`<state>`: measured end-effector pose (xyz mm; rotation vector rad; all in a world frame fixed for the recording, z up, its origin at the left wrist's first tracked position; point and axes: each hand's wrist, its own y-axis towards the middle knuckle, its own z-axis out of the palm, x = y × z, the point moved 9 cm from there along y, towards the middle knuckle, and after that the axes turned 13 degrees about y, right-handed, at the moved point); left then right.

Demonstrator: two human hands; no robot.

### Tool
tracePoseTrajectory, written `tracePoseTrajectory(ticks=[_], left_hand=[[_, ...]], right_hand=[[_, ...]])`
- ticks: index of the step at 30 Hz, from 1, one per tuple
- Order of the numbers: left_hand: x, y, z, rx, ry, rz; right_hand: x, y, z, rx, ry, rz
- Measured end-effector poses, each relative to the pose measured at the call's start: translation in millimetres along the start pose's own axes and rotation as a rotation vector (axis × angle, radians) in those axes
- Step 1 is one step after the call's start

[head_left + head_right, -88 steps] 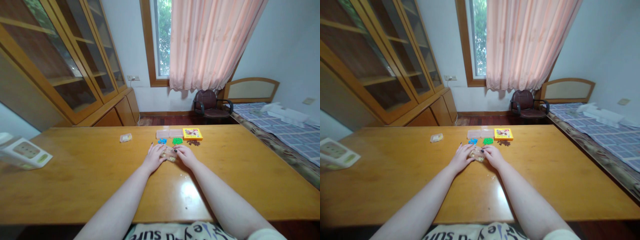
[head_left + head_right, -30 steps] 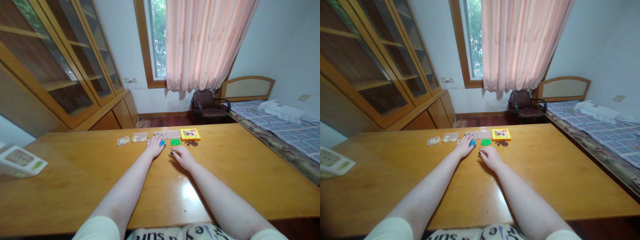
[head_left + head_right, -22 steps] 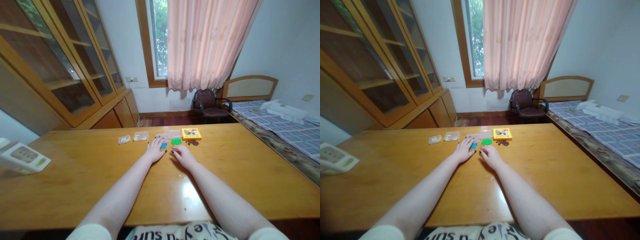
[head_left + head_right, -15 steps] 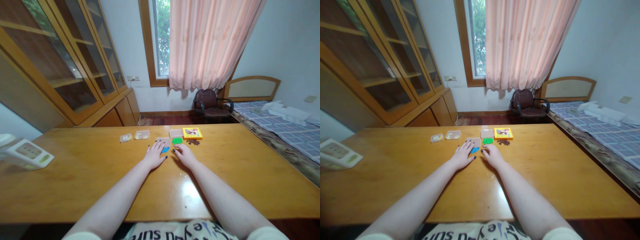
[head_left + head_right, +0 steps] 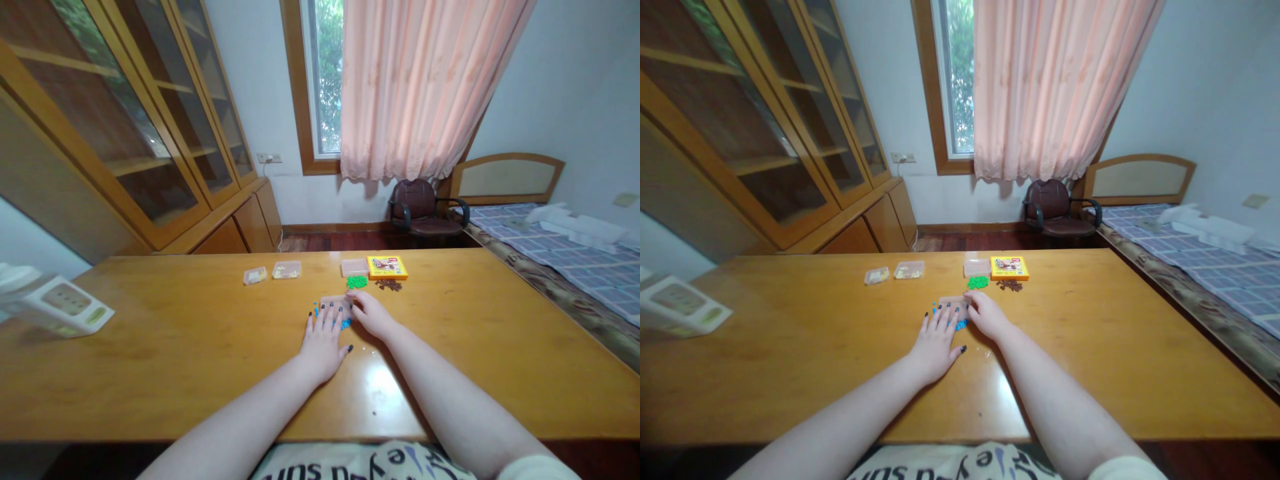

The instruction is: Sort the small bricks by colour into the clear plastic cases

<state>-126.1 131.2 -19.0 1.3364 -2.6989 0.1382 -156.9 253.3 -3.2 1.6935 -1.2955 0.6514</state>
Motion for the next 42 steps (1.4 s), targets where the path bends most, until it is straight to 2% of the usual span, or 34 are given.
tracePoseTrajectory(ticks=[2, 4, 6, 7, 9, 10, 11, 14, 19, 23, 28, 36, 38, 42], left_hand=[[3, 7, -11.0, 0.014, -0.017, 0.031], [12, 17, -24.5, 0.008, -0.077, 0.121], [30, 28, -32.6, 0.0, -0.159, 0.164], [45, 32, -35.0, -0.032, -0.179, 0.113], [75, 37, -27.8, -0.044, -0.185, -0.049], [83, 37, -17.9, -0.002, -0.199, -0.08], [82, 36, -5.4, 0.072, -0.213, -0.054], [71, 28, 19.9, 0.22, -0.198, 0.039], [49, 13, 24.3, 0.299, -0.145, 0.073], [24, 4, 23.2, 0.276, -0.126, 0.036], [3, -1, 20.6, 0.264, -0.164, -0.031], [-7, -9, 4.1, 0.31, -0.134, 0.051], [-11, -10, 0.9, 0.276, -0.141, 0.09], [-26, -7, -3.8, 0.147, -0.182, 0.265]], right_hand=[[3, 0, -1, 0.005, -0.011, -0.006], [4, 0, -4, -0.009, -0.023, 0.002], [4, -1, -6, -0.016, -0.034, 0.013], [4, -1, -6, -0.011, -0.039, 0.015], [4, -2, -3, 0.023, -0.053, 0.011], [5, -2, -1, 0.049, -0.062, 0.006], [5, -3, 2, 0.076, -0.074, 0.003], [4, -3, 8, 0.116, -0.118, 0.009], [0, -2, 3, 0.085, -0.182, 0.051], [-1, -2, -5, 0.026, -0.208, 0.052], [-2, 0, -5, 0.014, -0.206, 0.055], [-4, -2, -8, -0.012, -0.135, 0.081], [-5, -1, -10, -0.031, -0.116, 0.083], [-6, 1, -11, -0.048, -0.108, 0.083]])
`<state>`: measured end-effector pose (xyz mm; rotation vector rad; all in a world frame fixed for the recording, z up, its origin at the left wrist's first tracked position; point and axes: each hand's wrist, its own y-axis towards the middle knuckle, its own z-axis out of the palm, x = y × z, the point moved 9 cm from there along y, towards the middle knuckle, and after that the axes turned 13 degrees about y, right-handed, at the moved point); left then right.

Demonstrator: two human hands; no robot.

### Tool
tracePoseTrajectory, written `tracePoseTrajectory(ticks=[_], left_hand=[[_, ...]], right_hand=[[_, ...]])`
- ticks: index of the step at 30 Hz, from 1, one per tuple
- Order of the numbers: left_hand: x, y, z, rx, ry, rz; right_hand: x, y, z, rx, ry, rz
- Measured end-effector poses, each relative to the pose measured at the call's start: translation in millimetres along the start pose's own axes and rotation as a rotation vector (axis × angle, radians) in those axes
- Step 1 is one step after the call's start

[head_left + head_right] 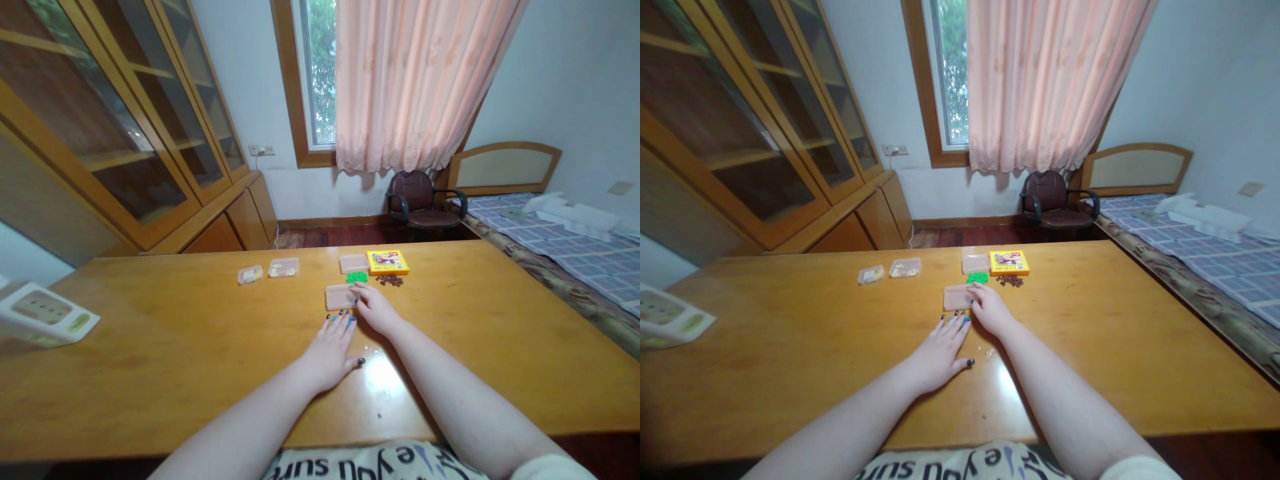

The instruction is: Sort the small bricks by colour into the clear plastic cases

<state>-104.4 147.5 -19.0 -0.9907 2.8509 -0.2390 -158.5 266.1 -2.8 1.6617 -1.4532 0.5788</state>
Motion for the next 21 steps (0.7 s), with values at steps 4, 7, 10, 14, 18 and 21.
tracePoseTrajectory(ticks=[4, 7, 10, 14, 18, 21], left_hand=[[-1, 6, 6.1, -0.027, -0.02, 0.051], [-7, 6, 8.3, -0.014, -0.041, 0.106], [-13, 4, 6.9, -0.002, -0.073, 0.145], [-10, 6, -0.1, -0.055, -0.087, 0.138], [6, 9, -2.1, -0.105, -0.058, 0.019], [6, 8, 3.1, -0.079, -0.082, 0.016]], right_hand=[[-1, 1, 2, 0.01, 0.01, -0.004], [0, 0, 3, 0.013, 0.028, -0.011], [0, -1, 2, 0.016, 0.018, -0.012], [-1, -1, 2, 0.016, -0.002, -0.006], [-2, 0, 1, 0.004, -0.005, -0.005], [-2, 0, 1, 0.004, -0.002, 0.006]])
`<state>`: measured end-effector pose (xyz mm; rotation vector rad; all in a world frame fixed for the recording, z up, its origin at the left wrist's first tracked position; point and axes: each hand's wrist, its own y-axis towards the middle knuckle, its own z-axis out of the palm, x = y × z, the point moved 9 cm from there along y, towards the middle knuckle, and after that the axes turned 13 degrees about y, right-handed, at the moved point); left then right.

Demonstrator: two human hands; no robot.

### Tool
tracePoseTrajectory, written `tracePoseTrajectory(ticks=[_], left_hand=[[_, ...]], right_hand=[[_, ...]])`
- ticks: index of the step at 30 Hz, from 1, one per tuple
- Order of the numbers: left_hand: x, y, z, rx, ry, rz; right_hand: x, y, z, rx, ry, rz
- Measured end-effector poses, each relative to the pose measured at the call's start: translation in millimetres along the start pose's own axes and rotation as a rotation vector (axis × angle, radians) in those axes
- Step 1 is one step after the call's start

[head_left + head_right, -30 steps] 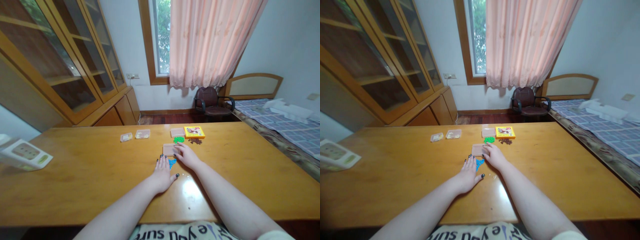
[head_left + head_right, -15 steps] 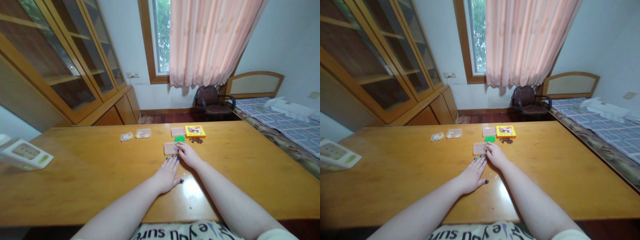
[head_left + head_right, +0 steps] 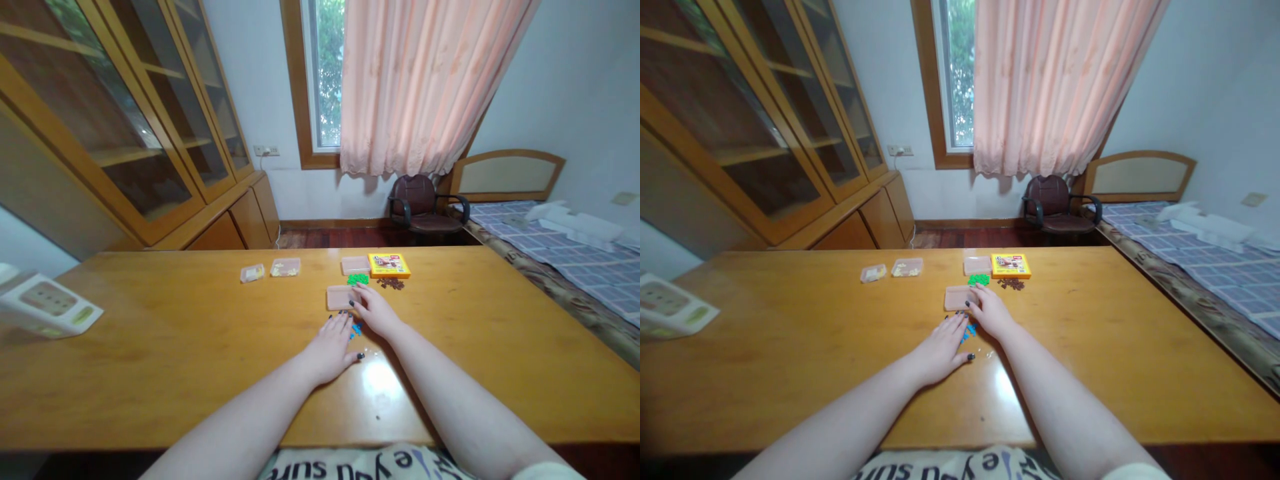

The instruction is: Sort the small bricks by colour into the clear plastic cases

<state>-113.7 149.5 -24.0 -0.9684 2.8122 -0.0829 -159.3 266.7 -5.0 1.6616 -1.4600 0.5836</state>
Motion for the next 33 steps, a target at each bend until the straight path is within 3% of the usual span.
tracePoseTrajectory(ticks=[3, 7, 9, 12, 14, 16, 18, 20, 24, 29, 33], left_hand=[[-8, -2, -1.6, -0.003, -0.038, 0.062], [-6, -2, -26.9, -0.143, -0.075, 0.117], [11, 0, -45.4, -0.277, -0.102, 0.054], [57, 2, -61.0, -0.432, -0.097, -0.172], [78, 9, -54.3, -0.386, -0.067, -0.244], [89, 19, -39.0, -0.269, -0.063, -0.246], [91, 26, -24.4, -0.169, -0.088, -0.229], [89, 29, -18.0, -0.149, -0.125, -0.206], [88, 29, -20.4, -0.252, -0.289, -0.19], [95, 22, -27.7, -0.486, -0.698, -0.205], [87, 24, -21.7, -0.467, -1.002, -0.177]], right_hand=[[1, 0, 0, 0.001, -0.006, -0.001], [0, 0, 1, 0.008, -0.035, -0.007], [-2, -1, 1, 0.013, -0.049, -0.007], [-1, -1, 2, 0.009, -0.087, -0.027], [2, -1, 4, 0.008, -0.128, -0.045], [3, 0, 7, 0.023, -0.168, -0.052], [4, 1, 10, 0.037, -0.198, -0.045], [4, 1, 10, 0.036, -0.205, -0.041], [5, 0, 4, 0.004, -0.09, -0.065], [10, -5, -3, -0.054, 0.11, -0.097], [20, -8, 1, -0.023, 0.123, -0.12]])
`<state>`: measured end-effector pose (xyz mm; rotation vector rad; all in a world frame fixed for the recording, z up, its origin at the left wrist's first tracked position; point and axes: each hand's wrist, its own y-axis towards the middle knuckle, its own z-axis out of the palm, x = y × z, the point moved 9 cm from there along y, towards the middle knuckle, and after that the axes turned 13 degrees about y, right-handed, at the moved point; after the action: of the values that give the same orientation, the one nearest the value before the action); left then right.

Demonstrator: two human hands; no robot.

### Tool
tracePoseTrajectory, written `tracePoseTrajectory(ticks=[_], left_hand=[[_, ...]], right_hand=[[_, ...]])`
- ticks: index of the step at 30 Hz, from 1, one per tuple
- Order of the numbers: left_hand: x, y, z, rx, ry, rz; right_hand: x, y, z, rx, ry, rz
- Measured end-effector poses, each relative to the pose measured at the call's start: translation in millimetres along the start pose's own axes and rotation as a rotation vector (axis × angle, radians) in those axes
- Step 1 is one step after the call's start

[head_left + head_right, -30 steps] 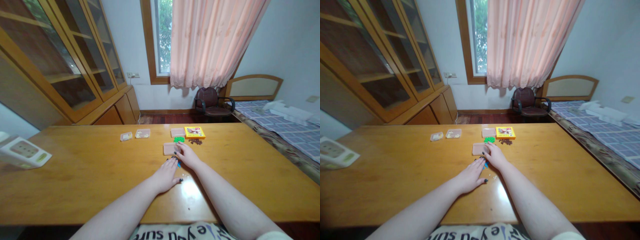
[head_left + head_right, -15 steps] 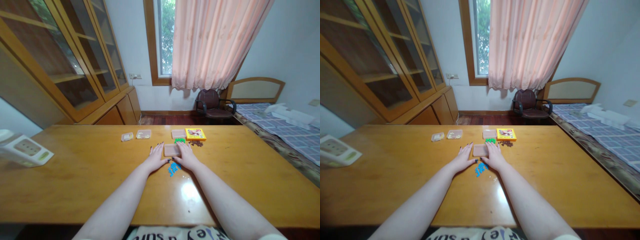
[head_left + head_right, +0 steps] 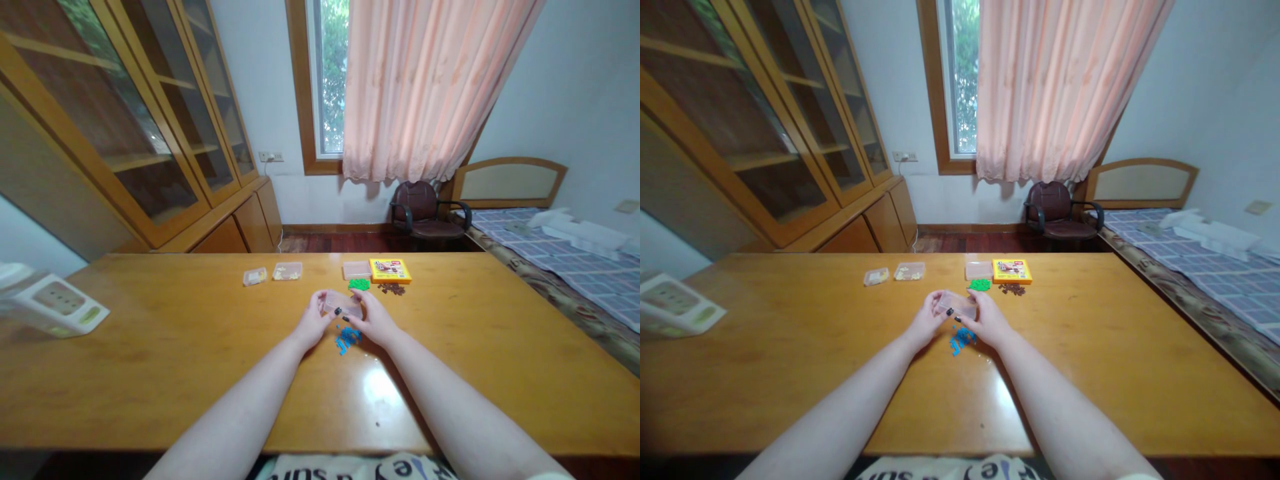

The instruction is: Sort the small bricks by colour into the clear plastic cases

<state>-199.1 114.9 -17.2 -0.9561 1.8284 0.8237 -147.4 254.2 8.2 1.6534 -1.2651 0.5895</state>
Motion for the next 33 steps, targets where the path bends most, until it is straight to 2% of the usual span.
tracePoseTrajectory(ticks=[3, 7, 15, 19, 24, 28, 33], left_hand=[[0, -2, 3.1, 0.009, -0.091, -0.061], [-1, -3, 0.0, -0.016, -0.153, -0.077], [-8, -9, -0.3, -0.062, -0.104, 0.006], [-11, -13, -0.6, -0.091, -0.031, 0.043], [-20, -18, -6.3, -0.15, 0.052, 0.022], [-26, -21, -6.1, -0.162, 0.012, -0.027], [-22, -22, -3.7, -0.196, -0.062, -0.031]], right_hand=[[8, -1, -1, -0.001, -0.01, -0.015], [23, -3, -6, -0.01, -0.156, -0.072], [50, -7, -9, -0.045, -0.39, -0.204], [60, -11, -11, -0.121, -0.431, -0.289], [71, -17, -17, -0.258, -0.473, -0.382], [76, -21, -15, -0.313, -0.501, -0.431], [82, -25, -13, -0.356, -0.495, -0.486]])
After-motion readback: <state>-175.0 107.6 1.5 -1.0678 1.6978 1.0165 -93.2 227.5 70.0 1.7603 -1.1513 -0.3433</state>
